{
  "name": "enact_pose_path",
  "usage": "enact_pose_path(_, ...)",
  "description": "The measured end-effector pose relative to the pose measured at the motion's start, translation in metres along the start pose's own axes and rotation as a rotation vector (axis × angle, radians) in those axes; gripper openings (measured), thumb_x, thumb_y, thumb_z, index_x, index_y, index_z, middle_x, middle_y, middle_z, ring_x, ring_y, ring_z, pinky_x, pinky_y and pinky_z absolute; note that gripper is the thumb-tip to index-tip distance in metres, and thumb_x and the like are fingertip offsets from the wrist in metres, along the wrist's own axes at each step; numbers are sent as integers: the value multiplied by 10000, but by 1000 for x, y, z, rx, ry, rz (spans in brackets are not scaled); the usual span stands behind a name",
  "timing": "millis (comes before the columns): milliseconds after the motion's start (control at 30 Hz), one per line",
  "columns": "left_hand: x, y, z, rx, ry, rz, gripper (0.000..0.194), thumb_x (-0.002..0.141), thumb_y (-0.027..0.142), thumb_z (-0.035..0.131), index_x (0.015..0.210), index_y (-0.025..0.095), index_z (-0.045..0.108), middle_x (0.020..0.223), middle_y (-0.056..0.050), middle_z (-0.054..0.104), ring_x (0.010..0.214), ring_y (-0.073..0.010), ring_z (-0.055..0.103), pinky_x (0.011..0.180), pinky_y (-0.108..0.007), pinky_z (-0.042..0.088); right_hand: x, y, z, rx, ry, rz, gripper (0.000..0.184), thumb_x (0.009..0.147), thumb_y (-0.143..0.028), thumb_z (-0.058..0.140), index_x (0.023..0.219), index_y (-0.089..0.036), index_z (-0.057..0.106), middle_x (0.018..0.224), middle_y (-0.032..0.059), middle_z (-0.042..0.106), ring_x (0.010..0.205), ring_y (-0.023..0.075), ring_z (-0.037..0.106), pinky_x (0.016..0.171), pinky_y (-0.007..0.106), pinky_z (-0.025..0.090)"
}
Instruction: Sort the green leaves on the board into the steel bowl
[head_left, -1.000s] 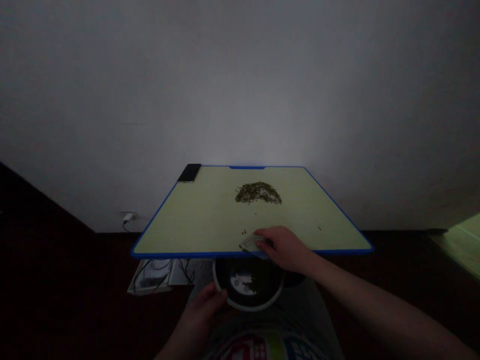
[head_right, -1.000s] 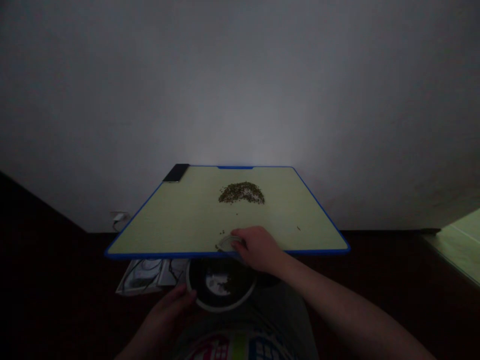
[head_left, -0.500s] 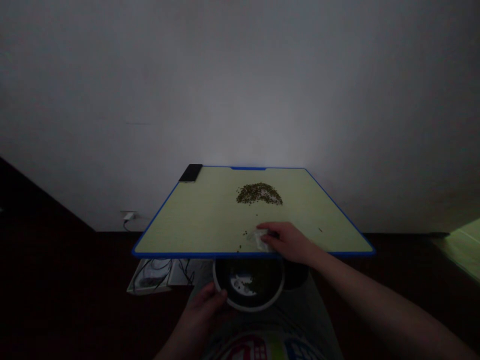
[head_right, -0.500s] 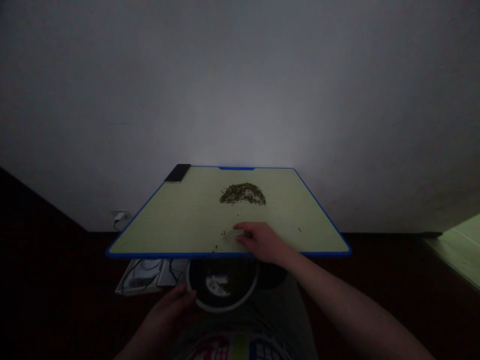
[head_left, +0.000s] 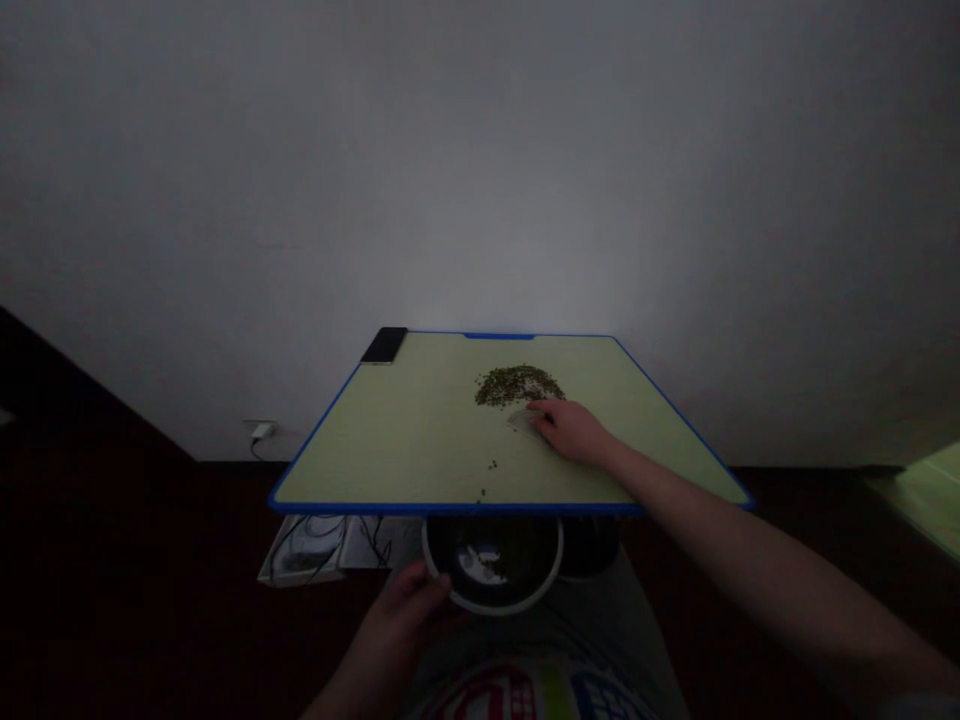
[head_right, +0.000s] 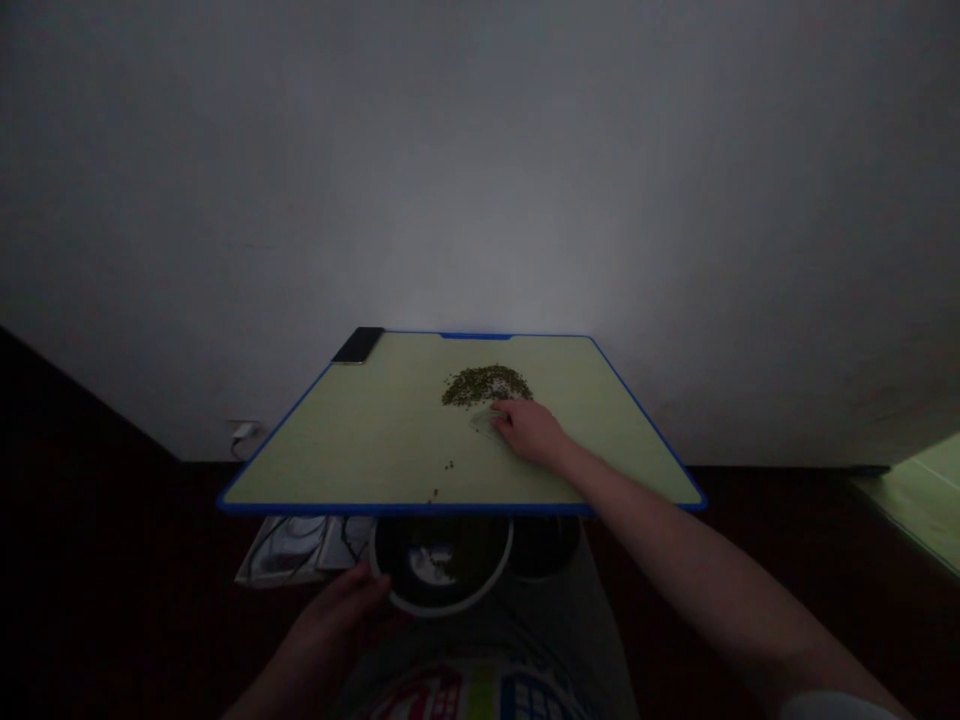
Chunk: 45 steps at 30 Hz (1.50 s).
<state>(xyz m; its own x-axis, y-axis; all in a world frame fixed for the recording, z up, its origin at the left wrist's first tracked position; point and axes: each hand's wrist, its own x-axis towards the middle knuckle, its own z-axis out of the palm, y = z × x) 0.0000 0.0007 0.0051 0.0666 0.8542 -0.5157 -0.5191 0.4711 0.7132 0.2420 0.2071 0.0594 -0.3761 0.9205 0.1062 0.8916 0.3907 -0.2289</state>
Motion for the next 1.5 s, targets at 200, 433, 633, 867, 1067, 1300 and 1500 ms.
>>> enact_pose_path(200, -1, 1, 0, -28, -29, 5, 242, 675, 274, 778, 883, 159, 733, 974, -130, 799, 985, -321, 717, 924, -442, 525, 0, -22, 0, 13, -24, -97, 402, 925, -336, 464, 1266, -199, 628, 1186, 97, 683, 1054, 248, 635, 888, 324, 458)
enact_pose_path(433, -1, 1, 1, -69, -30, -22, 236, 681, 249, 770, 895, 157, 732, 944, -121, 805, 988, -320, 719, 960, -450, 509, -8, -39, 3, 87, -75, -176, 367, 910, -324, 498, 1228, -228, 653, 1104, 70, 718, 970, 215, 660, 838, 300, 464)
enact_pose_path(633, 4, -4, -5, -26, -8, -1, 269, 648, 287, 799, 880, 167, 734, 957, -124, 801, 999, -329, 711, 914, -450, 529, -16, -49, 10, 156, -104, -256, 377, 897, -323, 509, 1237, -240, 652, 1180, 66, 690, 1070, 229, 637, 921, 329, 456)
enact_pose_path(867, 3, -4, -4, -24, -37, -1, 249, 681, 296, 770, 894, 170, 740, 986, -120, 798, 979, -312, 718, 907, -424, 527, -28, -59, 11, 217, -155, -312, 380, 905, -320, 511, 1246, -224, 647, 1195, 79, 681, 1092, 226, 633, 939, 335, 461)
enact_pose_path(1067, 0, -2, -2, -31, -14, 13, 257, 678, 269, 774, 913, 168, 741, 956, -110, 800, 967, -304, 717, 882, -425, 538, -40, -68, 4, 262, -186, -348, 371, 907, -314, 524, 1237, -203, 653, 1149, 89, 701, 1034, 223, 654, 884, 315, 469)
enact_pose_path(1300, 0, -1, -1, -39, -2, -4, 249, 664, 270, 783, 887, 168, 739, 973, -117, 797, 971, -309, 717, 892, -425, 530, -57, -74, 3, 272, -199, -416, 358, 906, -305, 537, 1225, -201, 662, 1068, 100, 726, 972, 213, 659, 861, 308, 449)
enact_pose_path(1500, -4, 3, 6, -59, -26, 1, 264, 656, 272, 786, 890, 160, 740, 961, -129, 802, 966, -333, 722, 909, -447, 526, -57, -54, -5, 382, -120, -293, 363, 892, -296, 525, 1213, -201, 664, 1078, 83, 721, 942, 201, 653, 846, 306, 464)
